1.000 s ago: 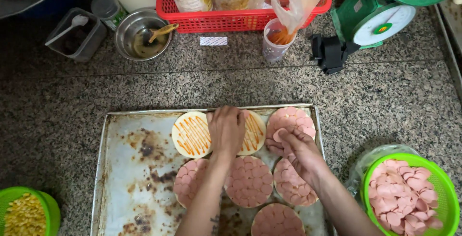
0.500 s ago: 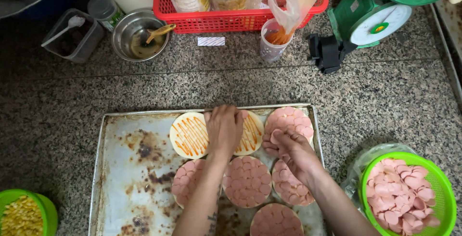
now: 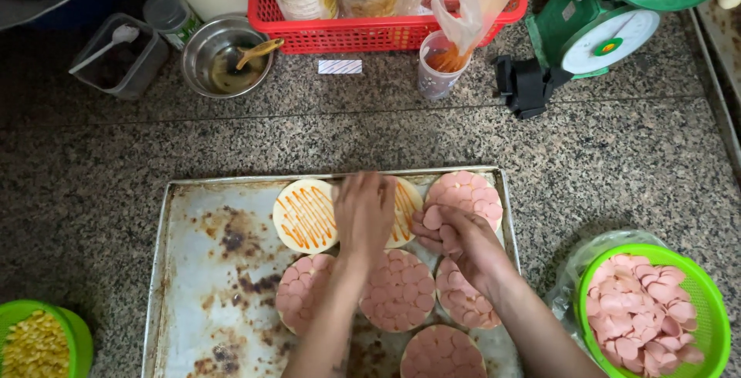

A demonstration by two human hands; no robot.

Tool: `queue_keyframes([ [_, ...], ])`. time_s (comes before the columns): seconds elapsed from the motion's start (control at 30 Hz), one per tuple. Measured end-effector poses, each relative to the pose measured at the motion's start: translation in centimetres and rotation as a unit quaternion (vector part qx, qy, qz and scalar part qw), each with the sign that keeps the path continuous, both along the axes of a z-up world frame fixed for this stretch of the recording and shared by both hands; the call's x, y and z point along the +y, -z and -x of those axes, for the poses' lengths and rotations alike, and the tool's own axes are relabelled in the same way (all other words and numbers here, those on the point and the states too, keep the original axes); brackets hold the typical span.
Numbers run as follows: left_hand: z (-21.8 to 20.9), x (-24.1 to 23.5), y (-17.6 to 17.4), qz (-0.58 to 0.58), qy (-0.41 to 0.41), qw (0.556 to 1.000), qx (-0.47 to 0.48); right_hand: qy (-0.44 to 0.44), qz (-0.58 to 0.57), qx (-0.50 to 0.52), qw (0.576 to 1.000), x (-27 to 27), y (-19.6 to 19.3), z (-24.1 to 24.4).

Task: The person arranges slices of processed meat onto small round dough bases placed on a metal baking tray. The person picks up the meat slices from a green colander and places them in a circular pattern on the dough, which already has sauce applied.

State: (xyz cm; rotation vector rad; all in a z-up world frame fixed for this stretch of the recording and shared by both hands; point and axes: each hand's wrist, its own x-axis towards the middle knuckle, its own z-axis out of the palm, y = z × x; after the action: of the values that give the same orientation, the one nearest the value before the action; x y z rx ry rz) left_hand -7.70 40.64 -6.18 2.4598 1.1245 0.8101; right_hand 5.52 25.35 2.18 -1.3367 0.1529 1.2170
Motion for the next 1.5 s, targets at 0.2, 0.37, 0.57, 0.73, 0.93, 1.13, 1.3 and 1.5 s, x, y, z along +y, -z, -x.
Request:
queue_keyframes([
  [0.2,1.5,-3.6,-4.1,0.046,0.17,0.984,-0.032,-0.017,-0.005,0.02,1.0,0.4,0.7,0.3],
  [0.37,2.8,-3.3,-4.2,0.002,0.204,0.979,0.009,-0.084,-0.029,-0.041,0.995,0.1,-0.4,1.2],
  [0.57,3.7,-3.7,-2.9,-0.075,0.257,0.963,0.026,-0.153,-0.018,-0.096,0.983,-0.7,0.8,1.6],
  [0.73,4.3,-3.3,-2.8,-0.111,0.291,0.949,0.041,-0.18,-0.017,-0.097,0.979,-0.6,1.0,1.2],
  [0.93,4.9,-3.2,-3.6,-0.097,0.254,0.962,0.018,-0.186,-0.043,-0.08,0.978,-0.3,-0.1,1.3],
  [1.13,5.1,-3.4,-4.4,-0.12,0.241,0.963,0.006,-0.177,-0.04,-0.057,0.982,-0.8,2.6,0.4],
  [1.3,5.0,-3.5,-3.5,-0.16,0.275,0.948,0.022,-0.216,-0.022,-0.087,0.972,-0.9,3.0,0.3],
  [1.5,5.8,-3.5,-4.2,-0.044,0.179,0.983,-0.025,-0.159,0.013,-0.065,0.985,-0.5,2.1,0.7],
])
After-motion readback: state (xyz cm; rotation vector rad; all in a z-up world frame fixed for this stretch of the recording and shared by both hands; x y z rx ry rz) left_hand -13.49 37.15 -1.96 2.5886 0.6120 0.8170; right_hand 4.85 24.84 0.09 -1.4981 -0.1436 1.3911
